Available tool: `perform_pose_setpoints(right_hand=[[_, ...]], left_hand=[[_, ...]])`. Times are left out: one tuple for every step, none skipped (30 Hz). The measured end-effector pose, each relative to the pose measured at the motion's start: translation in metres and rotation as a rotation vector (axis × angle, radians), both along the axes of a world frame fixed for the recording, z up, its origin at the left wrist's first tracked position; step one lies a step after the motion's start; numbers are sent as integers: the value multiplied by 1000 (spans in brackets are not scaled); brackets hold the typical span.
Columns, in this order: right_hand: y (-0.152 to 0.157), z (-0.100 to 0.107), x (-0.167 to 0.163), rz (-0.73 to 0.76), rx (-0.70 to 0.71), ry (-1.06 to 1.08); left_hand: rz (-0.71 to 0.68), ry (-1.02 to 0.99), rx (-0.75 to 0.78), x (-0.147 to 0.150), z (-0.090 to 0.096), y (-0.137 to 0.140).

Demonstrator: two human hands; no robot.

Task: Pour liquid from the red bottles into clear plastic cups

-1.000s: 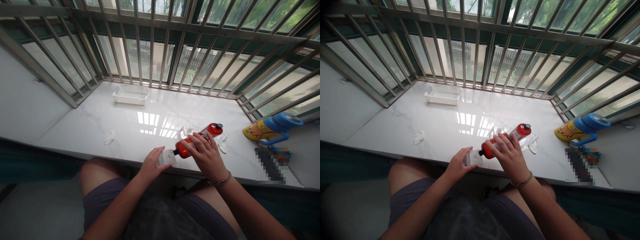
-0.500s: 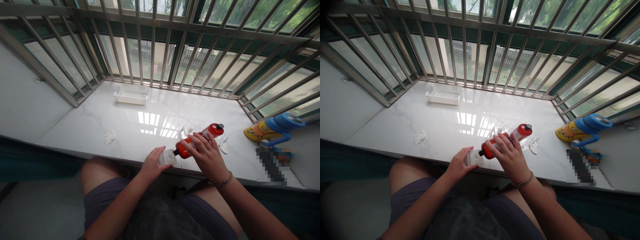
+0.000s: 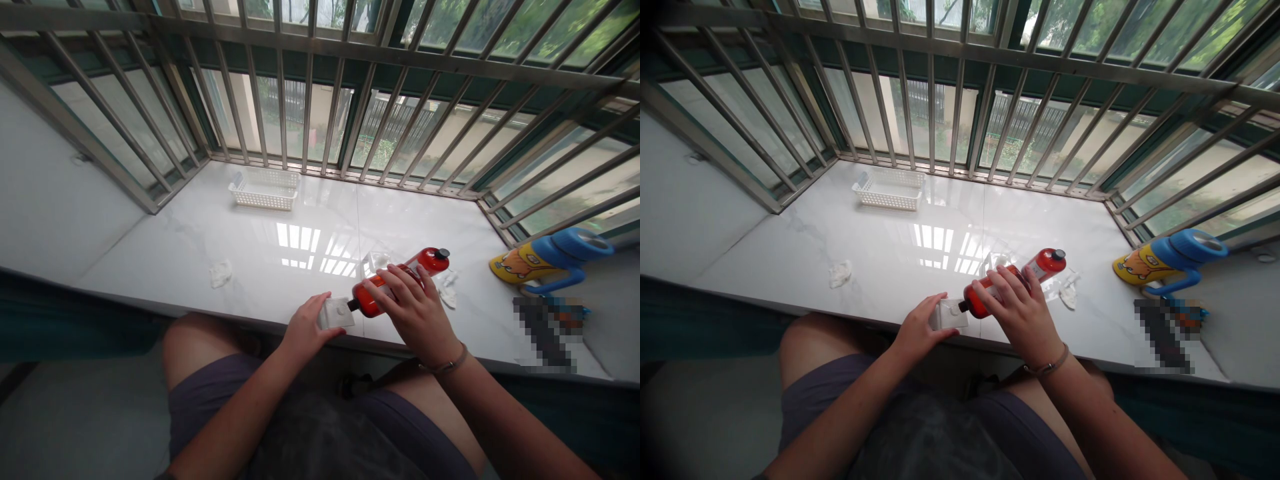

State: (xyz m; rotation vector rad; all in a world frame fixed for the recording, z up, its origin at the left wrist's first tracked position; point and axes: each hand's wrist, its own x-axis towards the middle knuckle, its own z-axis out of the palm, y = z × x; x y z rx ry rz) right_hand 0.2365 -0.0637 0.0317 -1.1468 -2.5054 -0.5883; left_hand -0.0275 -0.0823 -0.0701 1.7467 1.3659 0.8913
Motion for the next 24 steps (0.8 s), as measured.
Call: perform_pose_setpoints(right_hand=[[0, 0, 0, -1, -1, 1], [0, 1, 0, -1, -3, 1], [0, 1, -1, -1, -4, 1], [1, 1, -1, 0, -3, 0], [1, 2, -1, 0, -2, -2], [1, 2, -1, 1, -1, -6], [1, 2, -1, 2, 1, -10], [1, 2, -1, 3, 3, -12], [1, 3, -2, 4, 5, -14], [1, 3, -2, 4, 6, -16], [2, 3, -2, 5, 7, -17], [2, 4, -2, 5, 6, -17], [2, 4, -3, 5, 4, -17], [2, 4, -3, 6, 1, -17], [2, 4, -3, 6, -1, -17], [2, 4, -3, 8, -3, -17], [2, 4, -3, 9, -4, -18], [2, 4, -4, 10, -4, -19], [2, 4, -4, 11, -3, -20], [2, 5, -4, 12, -2, -21], [2, 5, -4, 13, -2, -21], [2, 5, -4, 15, -2, -20], [2, 5, -5, 18, -3, -19], [2, 5, -5, 21, -4, -18]], left_hand=[[1, 1, -5, 0, 0, 0], [2, 4, -8, 1, 0, 0], [5, 7, -10, 1, 0, 0], [8, 10, -10, 1, 0, 0], [12, 13, -9, 1, 0, 0], [15, 15, -8, 1, -1, 0], [18, 17, -7, 1, -1, 0], [20, 18, -6, 1, -1, 0], [22, 19, -6, 1, -2, -1], [24, 20, -5, 1, -2, -1], [26, 20, -4, 1, -3, -1], [27, 20, -3, 1, -3, -1], [28, 20, -2, 1, -4, -1], [28, 19, -2, 1, -4, -1], [29, 18, -3, 1, -4, -1], [30, 17, -4, 1, -4, -1], [31, 18, -5, 1, -4, -1], [33, 19, -6, 1, -4, -1], [34, 21, -6, 1, -4, -1], [35, 23, -6, 1, -4, -1], [34, 26, -7, 1, -4, -1], [33, 30, -8, 1, -4, -1], [32, 34, -9, 1, -4, -1], [31, 39, -10, 1, -4, -1]])
